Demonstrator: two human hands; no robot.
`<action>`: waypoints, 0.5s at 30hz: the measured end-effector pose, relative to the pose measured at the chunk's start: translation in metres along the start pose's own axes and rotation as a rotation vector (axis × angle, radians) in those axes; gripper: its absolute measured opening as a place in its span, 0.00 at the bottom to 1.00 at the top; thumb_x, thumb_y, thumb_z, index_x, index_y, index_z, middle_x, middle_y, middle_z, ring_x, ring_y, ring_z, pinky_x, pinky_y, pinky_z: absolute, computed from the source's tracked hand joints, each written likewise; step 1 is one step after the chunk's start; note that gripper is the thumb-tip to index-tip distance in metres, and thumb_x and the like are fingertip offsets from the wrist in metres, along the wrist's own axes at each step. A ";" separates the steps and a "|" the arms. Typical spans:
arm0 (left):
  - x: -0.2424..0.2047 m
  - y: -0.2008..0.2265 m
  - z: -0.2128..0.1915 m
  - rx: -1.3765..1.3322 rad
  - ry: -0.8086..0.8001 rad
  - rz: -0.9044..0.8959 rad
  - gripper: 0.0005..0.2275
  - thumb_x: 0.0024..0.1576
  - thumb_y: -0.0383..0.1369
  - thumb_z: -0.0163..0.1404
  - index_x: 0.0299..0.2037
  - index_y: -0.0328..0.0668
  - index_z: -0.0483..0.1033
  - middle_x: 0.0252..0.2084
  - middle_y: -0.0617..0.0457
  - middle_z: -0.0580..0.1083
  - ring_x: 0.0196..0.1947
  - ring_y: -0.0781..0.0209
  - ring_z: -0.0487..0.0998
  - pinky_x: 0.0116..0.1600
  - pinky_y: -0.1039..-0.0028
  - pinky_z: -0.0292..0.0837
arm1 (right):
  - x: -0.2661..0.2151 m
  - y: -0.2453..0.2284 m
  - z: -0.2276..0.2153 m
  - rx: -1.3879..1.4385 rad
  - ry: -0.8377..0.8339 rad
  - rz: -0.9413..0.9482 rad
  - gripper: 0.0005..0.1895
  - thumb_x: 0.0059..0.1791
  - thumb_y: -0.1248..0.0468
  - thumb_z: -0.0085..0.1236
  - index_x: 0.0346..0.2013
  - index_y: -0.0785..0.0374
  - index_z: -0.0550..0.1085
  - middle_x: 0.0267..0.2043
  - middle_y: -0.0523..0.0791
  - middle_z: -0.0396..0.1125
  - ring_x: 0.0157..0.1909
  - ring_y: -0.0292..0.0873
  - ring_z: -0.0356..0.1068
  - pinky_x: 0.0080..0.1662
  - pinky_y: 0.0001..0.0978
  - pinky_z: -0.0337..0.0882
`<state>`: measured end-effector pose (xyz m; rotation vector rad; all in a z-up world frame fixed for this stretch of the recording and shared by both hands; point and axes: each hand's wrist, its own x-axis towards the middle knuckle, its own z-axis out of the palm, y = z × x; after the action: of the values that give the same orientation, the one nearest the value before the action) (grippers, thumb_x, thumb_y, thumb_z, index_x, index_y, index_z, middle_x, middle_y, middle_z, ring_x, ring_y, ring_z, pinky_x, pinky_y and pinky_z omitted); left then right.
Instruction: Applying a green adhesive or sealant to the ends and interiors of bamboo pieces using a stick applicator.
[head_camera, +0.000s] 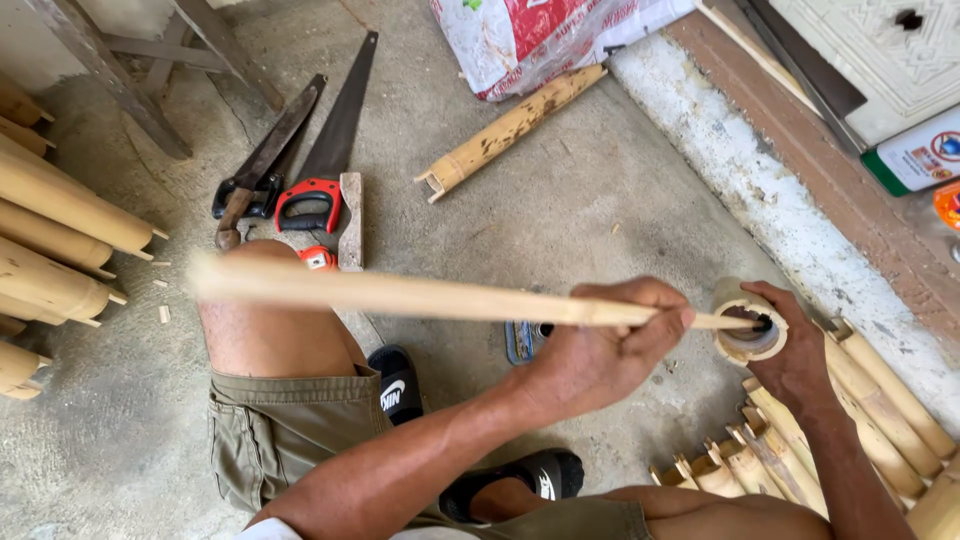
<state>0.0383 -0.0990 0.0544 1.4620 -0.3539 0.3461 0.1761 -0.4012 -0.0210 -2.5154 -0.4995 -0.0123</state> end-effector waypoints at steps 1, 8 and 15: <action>-0.001 -0.001 0.002 -0.005 -0.001 -0.007 0.06 0.65 0.25 0.50 0.42 0.28 0.78 0.23 0.47 0.74 0.17 0.70 0.67 0.17 0.78 0.59 | -0.004 0.002 0.000 -0.002 -0.005 0.007 0.38 0.39 0.63 0.71 0.63 0.54 0.68 0.54 0.49 0.73 0.53 0.48 0.75 0.53 0.37 0.75; 0.012 0.023 -0.008 0.118 -0.187 0.028 0.04 0.63 0.26 0.49 0.39 0.34 0.76 0.24 0.50 0.74 0.18 0.67 0.73 0.21 0.73 0.68 | -0.004 0.006 0.006 -0.123 -0.080 -0.013 0.42 0.36 0.64 0.73 0.63 0.53 0.66 0.58 0.51 0.71 0.56 0.53 0.73 0.55 0.42 0.75; 0.013 0.018 -0.003 0.186 -0.147 0.074 0.04 0.61 0.25 0.48 0.37 0.33 0.75 0.26 0.46 0.75 0.21 0.64 0.76 0.24 0.70 0.73 | -0.004 0.006 0.008 -0.160 -0.097 0.035 0.40 0.36 0.62 0.74 0.61 0.52 0.66 0.55 0.51 0.72 0.55 0.53 0.74 0.53 0.44 0.75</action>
<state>0.0421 -0.0943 0.0764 1.6646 -0.5058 0.3390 0.1737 -0.4028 -0.0318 -2.6906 -0.5117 0.0865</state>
